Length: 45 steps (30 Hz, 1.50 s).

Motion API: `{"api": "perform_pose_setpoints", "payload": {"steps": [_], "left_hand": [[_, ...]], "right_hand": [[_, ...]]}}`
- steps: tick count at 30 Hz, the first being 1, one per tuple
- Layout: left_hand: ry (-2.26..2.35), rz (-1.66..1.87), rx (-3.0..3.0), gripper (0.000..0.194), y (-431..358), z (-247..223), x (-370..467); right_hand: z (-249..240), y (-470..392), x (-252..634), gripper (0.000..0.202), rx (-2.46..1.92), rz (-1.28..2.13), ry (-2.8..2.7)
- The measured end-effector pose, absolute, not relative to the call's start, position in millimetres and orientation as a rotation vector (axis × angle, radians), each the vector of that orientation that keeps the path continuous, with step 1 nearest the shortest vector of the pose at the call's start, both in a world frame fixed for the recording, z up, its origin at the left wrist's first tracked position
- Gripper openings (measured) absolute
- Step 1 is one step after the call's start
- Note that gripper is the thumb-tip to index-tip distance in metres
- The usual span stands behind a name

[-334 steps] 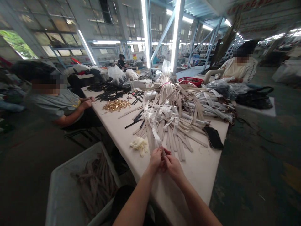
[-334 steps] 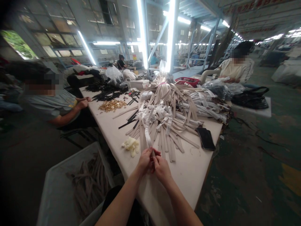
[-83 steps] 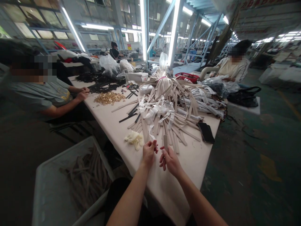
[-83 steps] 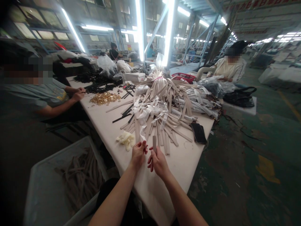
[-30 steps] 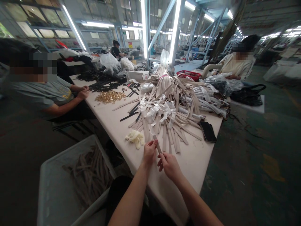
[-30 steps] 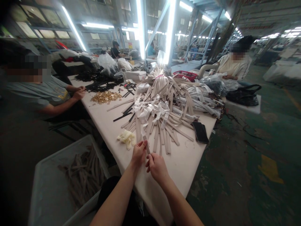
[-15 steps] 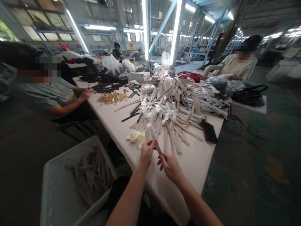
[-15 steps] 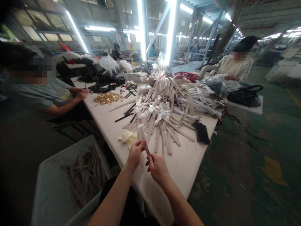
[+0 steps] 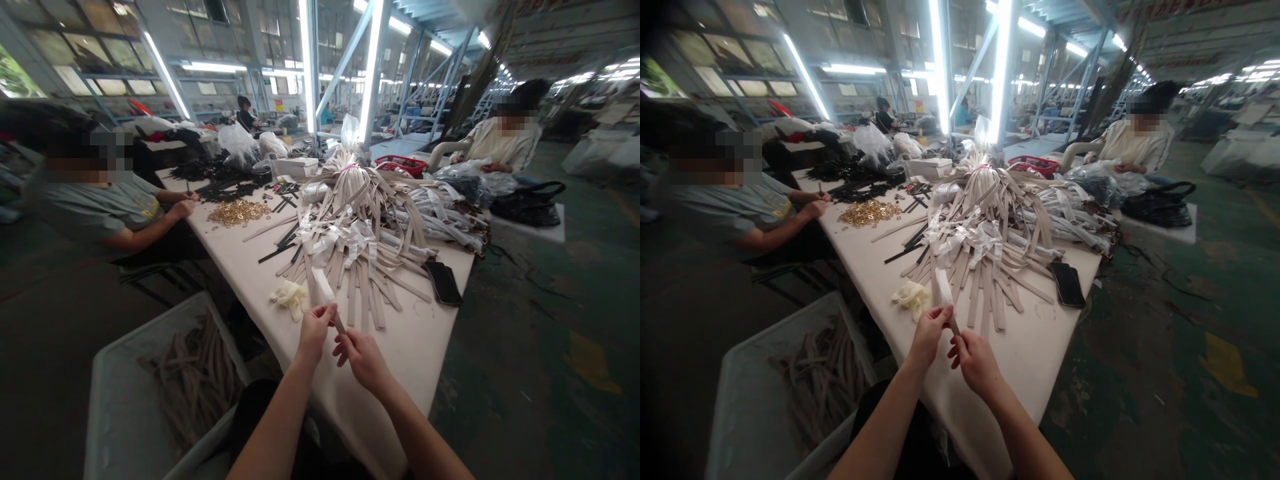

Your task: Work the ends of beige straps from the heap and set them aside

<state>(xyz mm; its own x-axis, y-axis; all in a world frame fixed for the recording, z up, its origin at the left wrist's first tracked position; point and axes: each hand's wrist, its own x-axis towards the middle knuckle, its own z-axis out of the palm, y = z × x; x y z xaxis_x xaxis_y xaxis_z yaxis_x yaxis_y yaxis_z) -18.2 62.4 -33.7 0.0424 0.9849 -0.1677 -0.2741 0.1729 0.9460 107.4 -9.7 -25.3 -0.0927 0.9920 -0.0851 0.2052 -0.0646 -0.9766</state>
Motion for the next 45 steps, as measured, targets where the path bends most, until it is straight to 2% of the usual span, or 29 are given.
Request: {"api": "perform_pose_setpoints", "payload": {"steps": [4,8,11,19,23,26,33,37,40,45], "left_hand": [[1.066,1.038,0.878,0.042,45.2,-34.2,-10.0],[1.07,1.225,0.925,0.037,54.6,-19.3,-18.7],[1.072,1.311,0.963,0.034,59.3,-11.3,-25.4],[1.122,1.006,0.991,0.045,33.2,-30.6,-16.3],[1.125,1.172,1.079,0.04,44.7,-20.2,-24.6],[1.12,1.235,1.081,0.038,47.4,-15.9,-25.3],[1.109,1.009,0.94,0.048,29.5,-40.2,-9.7],[1.119,1.148,1.03,0.042,41.6,-29.7,-19.4],[1.128,1.232,1.065,0.039,47.7,-22.9,-23.8],[1.136,1.01,0.989,0.046,34.7,-37.1,-12.8]], "right_hand": [[-27.6,-2.5,103.9,0.042,-1.312,1.296,-1.287],[-24.2,-8.1,108.1,0.033,-1.373,1.124,-1.472],[-25.5,-13.2,108.0,0.034,-1.368,1.118,-1.505],[-38.2,-9.7,103.2,0.044,-1.265,1.276,-1.364],[-33.7,-17.7,109.8,0.037,-1.299,1.179,-1.492],[-34.8,-19.5,109.9,0.041,-1.324,1.181,-1.477],[-39.9,-12.3,106.7,0.048,-1.372,1.068,-1.443],[-29.3,-19.2,111.9,0.04,-1.375,1.089,-1.548],[-27.1,-21.0,112.2,0.043,-1.376,1.151,-1.526],[-36.4,-13.0,107.5,0.05,-1.338,1.225,-1.382]]}}
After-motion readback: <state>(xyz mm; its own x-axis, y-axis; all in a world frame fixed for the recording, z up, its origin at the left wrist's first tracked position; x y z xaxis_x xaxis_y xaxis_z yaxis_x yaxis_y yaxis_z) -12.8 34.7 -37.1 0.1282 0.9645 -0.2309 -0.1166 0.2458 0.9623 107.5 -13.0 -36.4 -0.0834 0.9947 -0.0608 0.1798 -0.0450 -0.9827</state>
